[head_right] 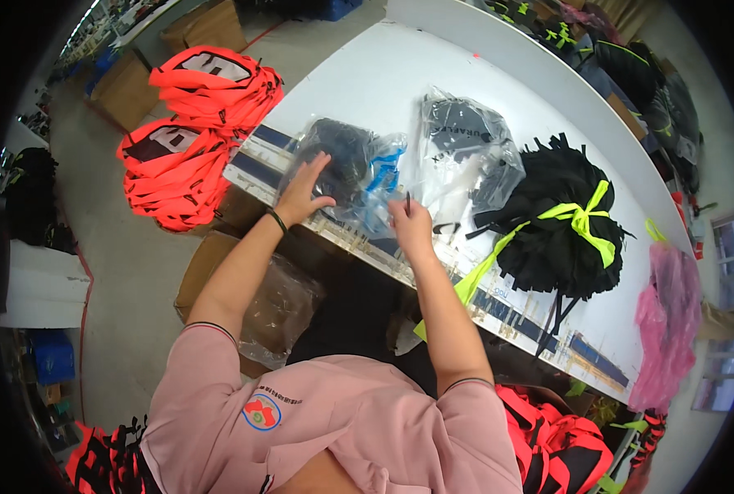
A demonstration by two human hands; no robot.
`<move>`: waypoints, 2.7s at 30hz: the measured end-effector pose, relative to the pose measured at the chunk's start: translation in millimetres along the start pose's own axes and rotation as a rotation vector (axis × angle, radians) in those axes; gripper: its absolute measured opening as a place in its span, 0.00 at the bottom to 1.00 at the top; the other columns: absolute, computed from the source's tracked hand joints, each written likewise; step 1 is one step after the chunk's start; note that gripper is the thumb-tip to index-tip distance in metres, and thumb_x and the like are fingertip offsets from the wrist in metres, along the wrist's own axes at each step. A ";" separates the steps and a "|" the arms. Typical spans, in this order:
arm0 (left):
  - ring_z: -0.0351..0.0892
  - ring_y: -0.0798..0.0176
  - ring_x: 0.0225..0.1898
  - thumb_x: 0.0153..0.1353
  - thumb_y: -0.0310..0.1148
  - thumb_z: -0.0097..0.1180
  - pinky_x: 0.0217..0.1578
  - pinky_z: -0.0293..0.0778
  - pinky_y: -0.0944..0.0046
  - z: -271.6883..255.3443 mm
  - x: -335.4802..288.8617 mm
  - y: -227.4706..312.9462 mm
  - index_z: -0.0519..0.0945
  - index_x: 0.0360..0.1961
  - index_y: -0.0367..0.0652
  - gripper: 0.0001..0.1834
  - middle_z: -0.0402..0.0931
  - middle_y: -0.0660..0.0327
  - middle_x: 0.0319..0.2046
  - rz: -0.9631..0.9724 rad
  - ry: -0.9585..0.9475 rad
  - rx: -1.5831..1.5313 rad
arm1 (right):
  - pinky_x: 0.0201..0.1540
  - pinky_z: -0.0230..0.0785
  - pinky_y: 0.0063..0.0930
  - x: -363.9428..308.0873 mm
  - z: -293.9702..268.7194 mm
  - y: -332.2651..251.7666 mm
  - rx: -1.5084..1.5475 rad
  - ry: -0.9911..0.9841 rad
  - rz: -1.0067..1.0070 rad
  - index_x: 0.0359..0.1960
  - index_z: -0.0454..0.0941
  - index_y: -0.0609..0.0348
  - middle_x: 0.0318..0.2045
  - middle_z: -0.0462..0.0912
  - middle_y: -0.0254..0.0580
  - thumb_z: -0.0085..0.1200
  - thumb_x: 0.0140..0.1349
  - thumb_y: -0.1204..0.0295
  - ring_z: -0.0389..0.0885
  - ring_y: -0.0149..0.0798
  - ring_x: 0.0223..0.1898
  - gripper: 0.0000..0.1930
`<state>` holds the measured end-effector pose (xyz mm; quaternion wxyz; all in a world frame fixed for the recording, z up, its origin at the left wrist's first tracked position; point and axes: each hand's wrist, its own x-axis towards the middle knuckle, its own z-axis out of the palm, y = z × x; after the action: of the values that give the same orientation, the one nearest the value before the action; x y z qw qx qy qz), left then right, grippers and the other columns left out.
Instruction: Attaching plastic clips to black straps and organizing them on a workbench in a manufacturing setting.
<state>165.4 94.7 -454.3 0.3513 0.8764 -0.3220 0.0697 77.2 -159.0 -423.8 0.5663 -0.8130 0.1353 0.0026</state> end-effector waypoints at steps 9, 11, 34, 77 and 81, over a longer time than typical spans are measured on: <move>0.65 0.51 0.52 0.46 0.33 0.64 0.54 0.59 0.54 22.6 -5.0 30.2 0.72 0.45 0.42 0.24 0.67 0.52 0.48 -0.061 0.353 0.058 | 0.23 0.61 0.23 -59.5 -37.8 -35.6 -0.040 0.231 -0.224 0.24 0.72 0.63 0.15 0.72 0.34 0.54 0.59 0.70 0.70 0.28 0.18 0.10; 0.70 0.55 0.40 0.47 0.32 0.63 0.43 0.66 0.59 40.3 -13.3 50.7 0.74 0.34 0.41 0.14 0.70 0.57 0.35 -0.223 0.525 -0.096 | 0.26 0.64 0.21 -44.4 -25.2 -49.3 -0.188 0.274 -0.440 0.29 0.75 0.61 0.19 0.73 0.35 0.56 0.58 0.71 0.72 0.26 0.21 0.06; 0.67 0.76 0.16 0.62 0.42 0.52 0.16 0.62 0.74 62.8 -53.3 90.2 0.76 0.25 0.41 0.16 0.69 0.71 0.16 -0.716 0.138 -1.089 | 0.29 0.68 0.40 -44.8 40.2 -32.6 -0.498 0.075 -0.267 0.26 0.75 0.60 0.24 0.78 0.50 0.57 0.54 0.65 0.77 0.52 0.27 0.10; 0.74 0.70 0.20 0.62 0.45 0.51 0.21 0.68 0.71 58.0 -62.0 91.0 0.76 0.27 0.39 0.18 0.78 0.59 0.23 -0.782 -0.051 -1.079 | 0.38 0.70 0.38 -19.8 28.4 -42.2 -0.790 -0.073 -0.563 0.31 0.81 0.55 0.30 0.78 0.40 0.59 0.50 0.65 0.77 0.45 0.37 0.10; 0.75 0.70 0.21 0.62 0.40 0.51 0.20 0.68 0.71 61.6 -66.6 90.2 0.76 0.27 0.38 0.15 0.75 0.63 0.21 -0.770 -0.051 -1.074 | 0.38 0.71 0.38 -10.5 39.6 -30.2 -0.835 -0.072 -0.509 0.28 0.80 0.55 0.29 0.79 0.40 0.58 0.50 0.69 0.77 0.45 0.36 0.06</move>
<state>51.5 39.1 -471.8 0.7317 0.6331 0.0160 -0.2520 79.7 -110.6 -408.5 0.1791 -0.9773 -0.0998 -0.0539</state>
